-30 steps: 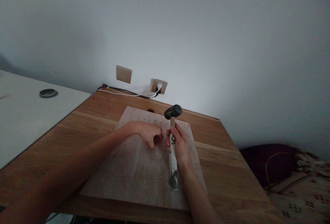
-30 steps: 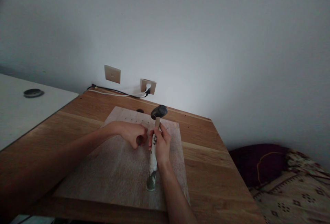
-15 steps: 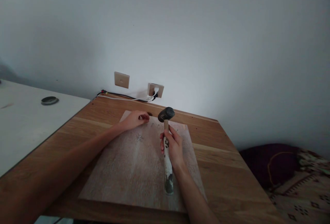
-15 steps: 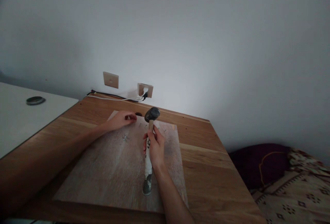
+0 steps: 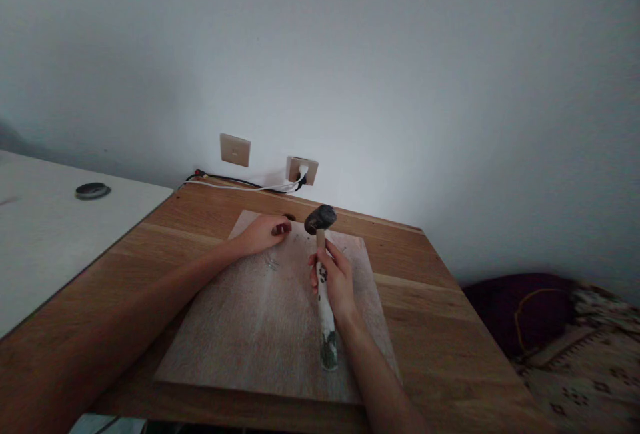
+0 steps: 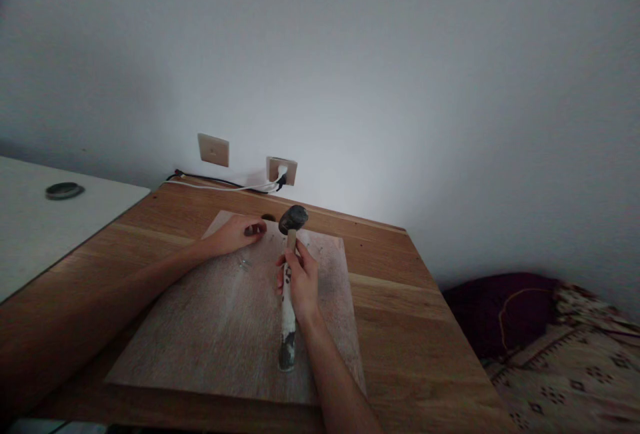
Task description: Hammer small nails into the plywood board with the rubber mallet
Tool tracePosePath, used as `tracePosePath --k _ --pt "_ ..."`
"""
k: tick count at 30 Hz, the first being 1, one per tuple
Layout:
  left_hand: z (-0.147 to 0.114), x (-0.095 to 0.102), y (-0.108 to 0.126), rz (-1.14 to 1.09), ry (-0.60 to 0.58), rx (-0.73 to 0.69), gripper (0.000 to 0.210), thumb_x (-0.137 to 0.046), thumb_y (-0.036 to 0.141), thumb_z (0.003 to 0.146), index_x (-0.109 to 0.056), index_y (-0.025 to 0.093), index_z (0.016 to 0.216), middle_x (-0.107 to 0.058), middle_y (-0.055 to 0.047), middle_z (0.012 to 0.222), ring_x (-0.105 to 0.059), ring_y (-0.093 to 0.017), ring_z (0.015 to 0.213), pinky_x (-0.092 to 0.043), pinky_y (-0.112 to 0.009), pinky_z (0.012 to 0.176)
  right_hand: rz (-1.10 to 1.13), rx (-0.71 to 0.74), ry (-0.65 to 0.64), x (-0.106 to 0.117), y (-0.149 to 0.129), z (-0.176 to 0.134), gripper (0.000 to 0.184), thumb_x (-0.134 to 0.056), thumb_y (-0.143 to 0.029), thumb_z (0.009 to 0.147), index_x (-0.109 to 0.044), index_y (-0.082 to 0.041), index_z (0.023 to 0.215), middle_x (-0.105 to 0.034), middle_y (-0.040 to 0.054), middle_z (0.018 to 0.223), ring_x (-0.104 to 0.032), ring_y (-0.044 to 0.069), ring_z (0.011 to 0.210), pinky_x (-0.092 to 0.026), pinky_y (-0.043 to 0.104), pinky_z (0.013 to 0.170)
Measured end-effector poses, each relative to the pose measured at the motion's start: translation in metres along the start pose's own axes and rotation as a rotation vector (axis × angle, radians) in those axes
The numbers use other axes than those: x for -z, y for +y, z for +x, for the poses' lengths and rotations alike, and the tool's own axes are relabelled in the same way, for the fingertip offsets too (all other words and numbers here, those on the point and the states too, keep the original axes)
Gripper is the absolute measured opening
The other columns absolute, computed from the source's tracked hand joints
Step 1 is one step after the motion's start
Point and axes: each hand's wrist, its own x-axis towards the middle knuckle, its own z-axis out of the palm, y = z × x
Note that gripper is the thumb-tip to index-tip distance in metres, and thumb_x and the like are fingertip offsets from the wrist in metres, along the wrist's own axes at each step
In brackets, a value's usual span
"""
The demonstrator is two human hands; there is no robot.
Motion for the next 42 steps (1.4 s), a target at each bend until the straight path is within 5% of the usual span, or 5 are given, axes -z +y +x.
tracePosePath --k 9,16,32,37,42 --pt "0.001 -0.001 -0.003 -0.033 -0.021 -0.015 0.009 -0.065 0.022 0.084 -0.072 0.017 0.089 -0.072 -0.004 0.082 -0.065 -0.018 0.072 -0.048 -0.028 0.070 -0.026 -0.027 -0.089 -0.002 0.007 0.002 0.045 -0.069 -0.047 0.078 -0.065 -0.019 0.113 -0.062 -0.0051 0.069 -0.047 0.010 0.037 -0.036 0.024 0.030" --pt "0.000 -0.001 -0.008 -0.214 -0.026 0.070 0.046 -0.066 0.027 0.080 -0.063 0.016 0.125 -0.078 -0.007 0.096 -0.072 -0.023 0.083 -0.054 -0.031 0.075 -0.022 -0.091 -0.213 -0.010 0.015 0.002 0.048 -0.065 -0.038 0.078 -0.064 -0.021 0.123 -0.069 -0.0013 0.083 -0.049 0.009 0.040 -0.036 0.023 0.032" --pt "0.006 0.013 -0.004 -0.071 -0.064 0.152 0.038 -0.068 0.025 0.071 -0.065 0.016 0.108 -0.074 -0.008 0.099 -0.070 -0.025 0.089 -0.052 -0.032 0.077 -0.025 -0.130 -0.224 -0.010 0.021 0.008 0.059 -0.069 -0.041 0.075 -0.062 -0.018 0.129 -0.071 0.0007 0.082 -0.048 0.010 0.038 -0.034 0.024 0.031" --pt "0.006 0.040 0.010 0.086 -0.380 0.060 0.014 -0.070 0.025 0.073 -0.066 0.017 0.084 -0.067 -0.002 0.081 -0.064 -0.020 0.075 -0.045 -0.026 0.065 0.009 -0.117 -0.200 -0.011 0.019 0.006 0.062 -0.069 -0.043 0.075 -0.062 -0.018 0.132 -0.071 0.0003 0.080 -0.047 0.010 0.037 -0.036 0.025 0.030" --pt "0.002 0.038 0.022 0.027 -0.635 -0.087 0.009 -0.074 0.016 0.070 -0.072 0.018 0.079 -0.068 0.000 0.078 -0.064 -0.016 0.071 -0.044 -0.023 0.065 0.006 -0.084 -0.179 -0.009 0.013 0.004 0.063 -0.069 -0.042 0.075 -0.062 -0.017 0.133 -0.070 -0.0002 0.079 -0.047 0.010 0.038 -0.036 0.024 0.031"
